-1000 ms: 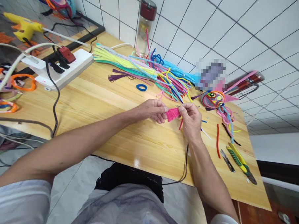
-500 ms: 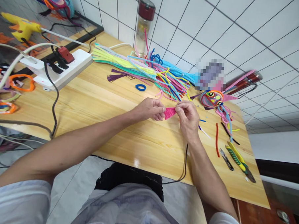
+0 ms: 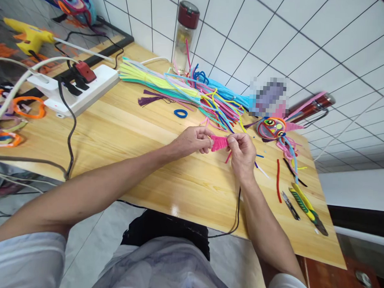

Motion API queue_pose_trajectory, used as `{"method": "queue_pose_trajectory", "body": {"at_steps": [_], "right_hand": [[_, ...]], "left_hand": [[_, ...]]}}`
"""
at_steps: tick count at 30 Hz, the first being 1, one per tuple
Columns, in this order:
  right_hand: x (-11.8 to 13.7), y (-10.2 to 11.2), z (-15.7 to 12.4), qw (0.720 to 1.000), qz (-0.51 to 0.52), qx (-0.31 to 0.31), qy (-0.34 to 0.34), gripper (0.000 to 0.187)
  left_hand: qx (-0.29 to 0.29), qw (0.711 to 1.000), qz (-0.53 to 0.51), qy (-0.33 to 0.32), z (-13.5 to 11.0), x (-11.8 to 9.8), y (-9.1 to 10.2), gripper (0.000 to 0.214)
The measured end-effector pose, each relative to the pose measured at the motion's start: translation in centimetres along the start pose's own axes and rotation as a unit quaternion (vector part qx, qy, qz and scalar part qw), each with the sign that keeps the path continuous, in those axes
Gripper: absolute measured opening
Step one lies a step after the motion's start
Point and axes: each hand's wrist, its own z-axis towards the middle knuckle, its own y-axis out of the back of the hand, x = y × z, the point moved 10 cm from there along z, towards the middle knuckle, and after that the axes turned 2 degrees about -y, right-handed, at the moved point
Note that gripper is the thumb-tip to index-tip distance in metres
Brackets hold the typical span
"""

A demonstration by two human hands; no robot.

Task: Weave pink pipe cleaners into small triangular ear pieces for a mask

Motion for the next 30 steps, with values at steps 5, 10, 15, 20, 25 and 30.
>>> {"method": "queue_pose_trajectory", "body": {"at_steps": [5,10,15,20,25,30], "right_hand": [[0.3,-0.19,-0.13,1.0,0.004,0.005,0.003,0.033],[0.24,-0.28,-0.29,1.0,0.014,0.013,0.005,0.032],[0.21,-0.29,-0.4,1.0,-0.006,0.018,0.023,0.022],[0.39,-0.33,-0.4,0.999,-0.024,0.02,0.032,0.017],[0.7,-0.24,-0.33,0.998,-0.053,0.023,0.037,0.019],[0.64,-0.13,-0.28,0.997,-0.063,0.025,0.043,0.021]], "left_hand": [[0.01,1.0,0.014,0.008,0.04,0.27,-0.23,0.009],[-0.01,1.0,0.013,-0.009,-0.05,-0.04,0.09,0.013],[-0.018,1.0,0.009,-0.004,-0.17,-0.13,0.07,0.012],[-0.023,1.0,-0.002,0.006,-0.2,-0.12,0.05,0.011],[-0.015,1.0,0.004,-0.002,-0.18,-0.18,0.06,0.01],[0.0,1.0,0.006,-0.006,-0.25,-0.29,-0.03,0.012]]}}
